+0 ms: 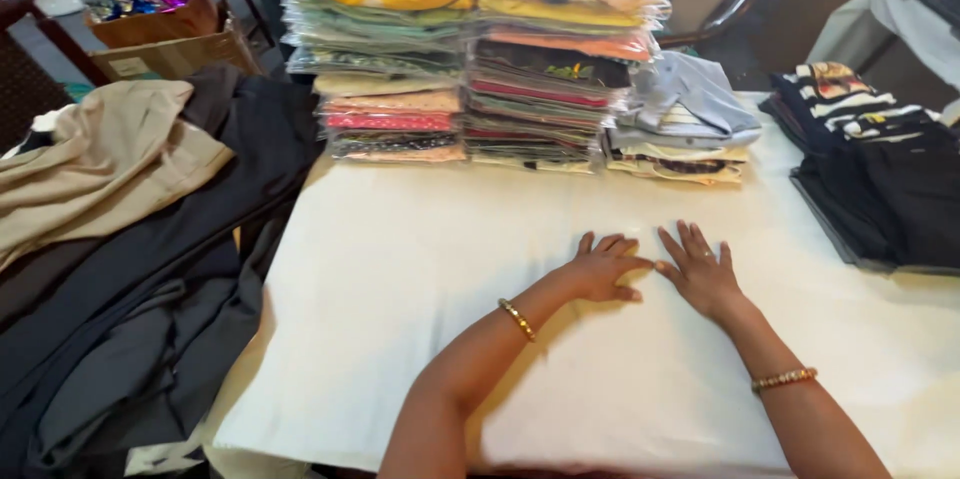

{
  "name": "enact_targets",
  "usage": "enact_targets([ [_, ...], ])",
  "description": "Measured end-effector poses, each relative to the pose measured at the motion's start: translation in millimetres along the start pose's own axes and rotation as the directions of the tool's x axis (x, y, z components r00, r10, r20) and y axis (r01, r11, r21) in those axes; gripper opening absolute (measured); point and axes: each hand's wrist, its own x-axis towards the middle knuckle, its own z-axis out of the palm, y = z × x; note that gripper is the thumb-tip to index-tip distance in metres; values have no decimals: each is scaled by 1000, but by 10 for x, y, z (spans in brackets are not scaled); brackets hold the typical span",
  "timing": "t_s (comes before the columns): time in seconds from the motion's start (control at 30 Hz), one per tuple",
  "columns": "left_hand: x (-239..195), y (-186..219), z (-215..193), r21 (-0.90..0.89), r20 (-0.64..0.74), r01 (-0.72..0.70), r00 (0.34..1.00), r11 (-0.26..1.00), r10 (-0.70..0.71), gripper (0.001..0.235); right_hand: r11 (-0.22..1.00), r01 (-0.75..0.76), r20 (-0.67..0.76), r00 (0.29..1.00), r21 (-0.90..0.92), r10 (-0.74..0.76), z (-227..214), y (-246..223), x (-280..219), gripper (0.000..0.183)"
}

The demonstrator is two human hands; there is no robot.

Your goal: The person folds a pair of black trousers on a white table, then folds a pair of beige trousers. The person smooths the fabric, aligns the legs, and folds each garment into a compact rectangle before placing it on a stack.

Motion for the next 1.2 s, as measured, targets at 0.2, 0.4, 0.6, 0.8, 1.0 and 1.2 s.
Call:
enact_targets([
  [0.2, -1073, -783, -778, 4, 24, 228, 973, 974, -228, 74, 999, 7, -7, 1000, 40, -7, -39, -146, -139, 69],
  [0.4, -2797, -2197, -2356, -125, -311, 718, 627, 685, -714, 51, 1000, -8, -29, 1000, 7, 8, 49, -121, -99, 70],
  [0.6, -4571, -3092, -2822, 133, -882, 977, 193, 164, -431, 70, 998, -56, -69, 996, 12, 57, -44, -285, -103, 70],
  [0.8, -4837, -3284, -2666, -57, -894, 994, -8, 95, -449, 61, 989, -132, -69, 988, 64, 136, -220, -506, -90, 68],
  [1.0, -4916, -3571, -2414, 42, -942, 999, 36, -10, -335, 35, 983, -156, -60, 985, 93, 162, -303, -576, -110, 68],
  [1.2, -4853, -3443, -2525, 22, -937, 987, 75, 158, -341, 57, 985, -146, -49, 987, 93, 151, -271, -552, -101, 69],
])
